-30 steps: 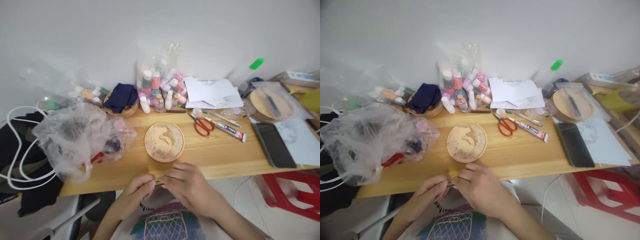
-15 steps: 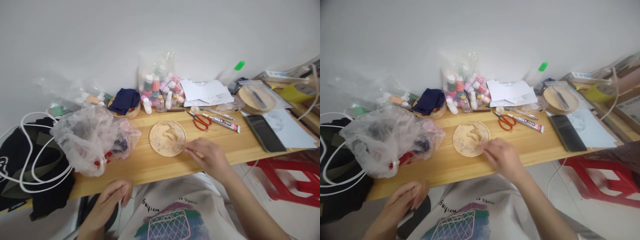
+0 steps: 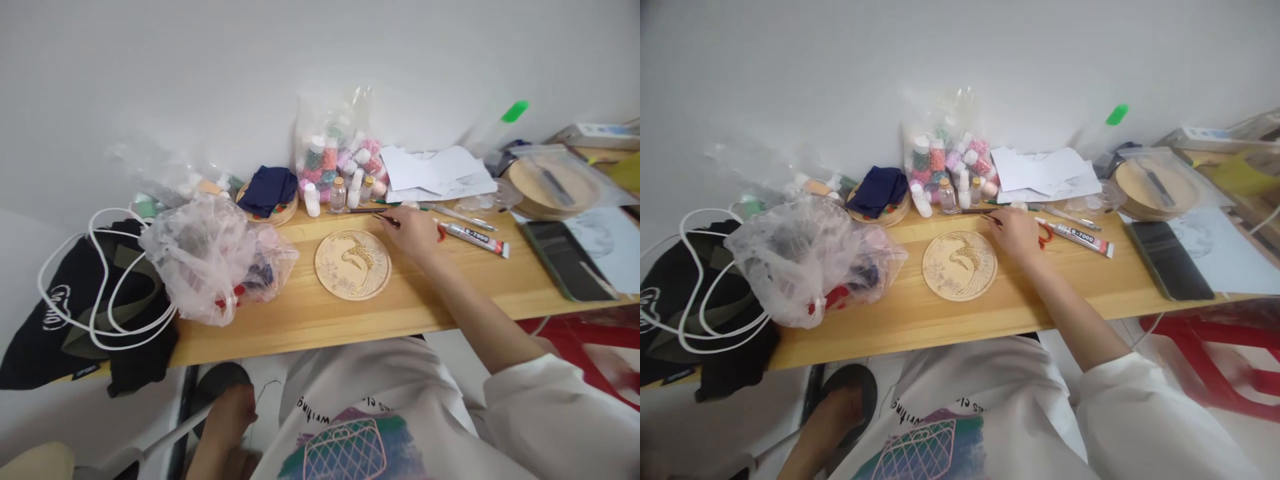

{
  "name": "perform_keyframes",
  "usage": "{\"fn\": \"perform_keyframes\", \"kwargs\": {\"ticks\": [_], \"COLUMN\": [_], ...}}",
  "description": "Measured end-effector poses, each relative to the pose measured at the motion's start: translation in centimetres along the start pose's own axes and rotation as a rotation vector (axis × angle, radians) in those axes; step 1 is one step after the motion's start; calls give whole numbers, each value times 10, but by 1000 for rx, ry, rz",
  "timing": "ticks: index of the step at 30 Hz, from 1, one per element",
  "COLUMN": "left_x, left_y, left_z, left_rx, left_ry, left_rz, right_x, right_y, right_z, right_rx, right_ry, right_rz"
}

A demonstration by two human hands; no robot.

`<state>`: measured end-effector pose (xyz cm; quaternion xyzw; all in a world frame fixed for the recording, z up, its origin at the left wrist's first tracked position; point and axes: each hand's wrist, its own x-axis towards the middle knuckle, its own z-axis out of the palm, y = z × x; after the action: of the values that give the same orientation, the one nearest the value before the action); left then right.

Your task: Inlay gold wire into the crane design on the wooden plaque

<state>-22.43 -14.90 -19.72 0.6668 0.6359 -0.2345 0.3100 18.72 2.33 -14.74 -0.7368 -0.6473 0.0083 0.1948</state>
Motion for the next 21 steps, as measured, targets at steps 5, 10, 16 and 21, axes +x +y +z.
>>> {"fn": "perform_keyframes", "kwargs": {"ticks": [5, 10, 16, 21], "left_x": [-17, -22, 40, 96], "left_y": [26, 83, 155, 177], "left_z": [-29, -82, -158, -201], "left_rx": [-6, -71, -2, 133], "left_ry": [-20, 327, 703, 762], "left_rz": [28, 332, 436, 273], "right_x": [-8, -9, -10, -11], "right_y": [4, 6, 6, 9], "right_z": [11, 10, 3, -2], "right_rx": [7, 31, 60, 86], "right_ry": [-33, -81, -142, -189], "right_rz": [40, 75, 72, 80]}}
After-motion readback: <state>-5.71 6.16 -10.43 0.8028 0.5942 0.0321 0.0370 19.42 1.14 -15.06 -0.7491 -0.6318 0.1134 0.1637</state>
